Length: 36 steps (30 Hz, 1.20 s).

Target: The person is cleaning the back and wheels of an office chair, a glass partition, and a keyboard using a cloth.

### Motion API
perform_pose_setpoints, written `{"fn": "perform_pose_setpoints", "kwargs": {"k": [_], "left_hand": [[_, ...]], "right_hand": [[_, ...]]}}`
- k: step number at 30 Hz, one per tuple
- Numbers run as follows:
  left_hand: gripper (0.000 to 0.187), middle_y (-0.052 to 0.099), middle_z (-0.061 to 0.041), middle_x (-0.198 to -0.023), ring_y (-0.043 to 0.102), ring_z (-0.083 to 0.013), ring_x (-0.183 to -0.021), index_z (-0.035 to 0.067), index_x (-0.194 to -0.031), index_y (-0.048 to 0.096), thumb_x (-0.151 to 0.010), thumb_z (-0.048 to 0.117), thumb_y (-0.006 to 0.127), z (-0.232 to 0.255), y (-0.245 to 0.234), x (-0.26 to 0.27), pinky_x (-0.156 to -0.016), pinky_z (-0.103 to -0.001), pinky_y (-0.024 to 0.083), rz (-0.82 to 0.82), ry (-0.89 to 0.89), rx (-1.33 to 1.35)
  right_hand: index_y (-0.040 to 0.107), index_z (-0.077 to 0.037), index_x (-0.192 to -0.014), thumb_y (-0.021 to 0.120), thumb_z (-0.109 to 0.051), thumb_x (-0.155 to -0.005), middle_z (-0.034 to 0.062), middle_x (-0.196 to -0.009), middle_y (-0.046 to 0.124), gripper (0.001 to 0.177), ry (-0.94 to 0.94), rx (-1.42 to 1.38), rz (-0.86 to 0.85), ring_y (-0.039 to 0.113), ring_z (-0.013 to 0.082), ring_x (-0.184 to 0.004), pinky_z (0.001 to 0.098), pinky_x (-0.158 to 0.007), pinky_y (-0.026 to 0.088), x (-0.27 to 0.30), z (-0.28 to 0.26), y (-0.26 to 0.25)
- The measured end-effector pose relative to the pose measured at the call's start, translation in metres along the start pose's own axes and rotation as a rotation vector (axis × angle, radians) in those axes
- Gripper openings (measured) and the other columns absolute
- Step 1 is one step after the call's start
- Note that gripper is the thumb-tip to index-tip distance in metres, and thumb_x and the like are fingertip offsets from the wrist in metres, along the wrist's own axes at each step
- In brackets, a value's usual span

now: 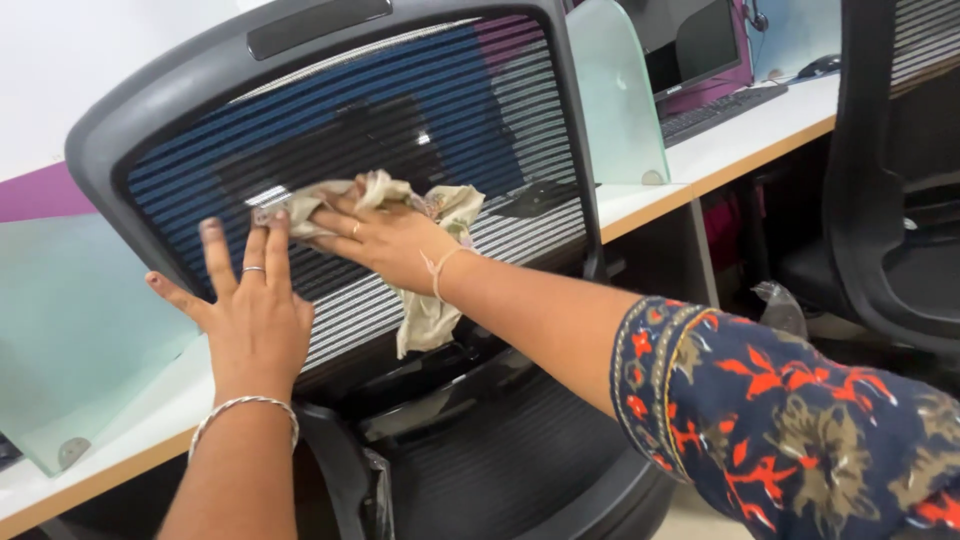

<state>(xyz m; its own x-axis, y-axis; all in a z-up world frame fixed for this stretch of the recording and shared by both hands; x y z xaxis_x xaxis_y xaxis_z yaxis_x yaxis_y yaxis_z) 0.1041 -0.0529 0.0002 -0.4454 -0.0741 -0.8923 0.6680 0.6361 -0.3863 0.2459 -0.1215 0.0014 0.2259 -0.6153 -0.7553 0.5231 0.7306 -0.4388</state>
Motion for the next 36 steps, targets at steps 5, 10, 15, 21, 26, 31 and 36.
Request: {"fn": "perform_pose_setpoints", "kwargs": {"k": [5, 10, 15, 21, 26, 31, 36], "left_hand": [[0.095, 0.022, 0.005, -0.171, 0.018, -0.0415, -0.155, 0.043, -0.158, 0.035, -0.077, -0.003, 0.055, -0.019, 0.007, -0.002, -0.109, -0.08, 0.007, -0.015, -0.005, 0.097], [0.095, 0.018, 0.005, -0.173, 0.017, -0.0355, -0.156, 0.043, -0.159, 0.032, -0.088, -0.018, 0.047, -0.024, 0.0, -0.001, -0.113, -0.079, 0.015, -0.04, -0.035, 0.268], [0.119, 0.005, -0.01, -0.173, 0.013, -0.0324, -0.158, 0.039, -0.16, 0.028, -0.065, -0.032, 0.041, -0.026, -0.008, 0.003, -0.115, -0.074, 0.014, -0.032, 0.003, 0.396], [0.051, 0.006, -0.011, -0.176, 0.015, -0.0373, -0.162, 0.011, -0.121, 0.052, -0.085, -0.025, 0.043, -0.039, 0.007, 0.009, -0.12, -0.074, 0.012, 0.069, 0.033, 0.503], [0.038, 0.007, -0.017, -0.174, 0.028, -0.0419, -0.154, 0.007, -0.114, 0.044, -0.082, -0.014, 0.049, -0.036, -0.001, 0.006, -0.12, -0.073, 0.01, 0.07, -0.006, 0.627], [0.038, 0.011, -0.018, -0.178, 0.034, -0.0459, -0.152, 0.004, -0.118, 0.032, -0.086, 0.001, 0.052, -0.048, 0.006, 0.012, -0.122, -0.074, 0.005, 0.086, -0.051, 0.782], [0.046, 0.008, -0.02, -0.18, 0.021, -0.0449, -0.163, 0.011, -0.143, 0.035, -0.101, 0.016, 0.056, -0.036, -0.011, 0.016, -0.123, -0.072, 0.006, 0.092, -0.03, 0.826]], "right_hand": [[0.053, -0.024, -0.149, 0.057, -0.014, -0.096, -0.001, -0.161, 0.041, 0.054, -0.108, 0.125, 0.123, 0.04, 0.0226, -0.148, 0.048, -0.12, 0.037, -0.002, -0.008, -0.004], [0.051, -0.02, -0.148, 0.059, -0.016, -0.099, 0.0003, -0.161, 0.04, 0.049, -0.089, 0.299, 0.103, 0.037, 0.0232, -0.152, 0.0546, -0.131, 0.026, -0.029, -0.013, -0.021], [0.03, -0.018, -0.163, 0.059, -0.005, -0.09, 0.0085, -0.167, 0.031, 0.079, 0.103, 0.254, 0.126, 0.033, 0.0274, -0.151, 0.0464, -0.12, 0.022, -0.089, -0.021, -0.022], [0.032, -0.024, -0.156, 0.059, -0.023, -0.09, 0.0059, -0.166, 0.025, 0.071, -0.097, 0.303, -0.04, 0.024, 0.025, -0.153, 0.0527, -0.125, 0.013, -0.115, -0.054, -0.042], [0.036, -0.022, -0.156, 0.053, -0.032, -0.099, 0.0057, -0.165, 0.028, 0.06, 0.035, 0.318, -0.082, 0.024, 0.0294, -0.153, 0.0541, -0.126, 0.017, -0.131, -0.044, -0.019], [0.037, -0.023, -0.155, 0.05, -0.026, -0.099, 0.0056, -0.161, 0.034, 0.058, -0.058, 0.22, -0.153, 0.028, 0.0371, -0.149, 0.0569, -0.116, 0.03, -0.092, -0.064, 0.007], [0.045, -0.02, -0.157, 0.048, -0.023, -0.105, 0.0201, -0.16, 0.044, 0.052, -0.286, -0.027, -0.267, 0.061, 0.0341, -0.123, 0.0515, -0.098, 0.054, -0.014, -0.085, 0.106]]}}
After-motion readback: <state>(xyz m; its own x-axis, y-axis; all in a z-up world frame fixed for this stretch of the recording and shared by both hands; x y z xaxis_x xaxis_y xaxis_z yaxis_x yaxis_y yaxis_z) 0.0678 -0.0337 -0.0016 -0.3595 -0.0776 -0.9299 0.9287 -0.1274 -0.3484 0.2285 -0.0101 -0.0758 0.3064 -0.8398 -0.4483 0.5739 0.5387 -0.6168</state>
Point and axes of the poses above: each hand's wrist, its own x-axis away from the middle knuckle, its own y-axis out of the palm, z = x × y, the point moved 7 cm from there along -x, towards the middle knuckle
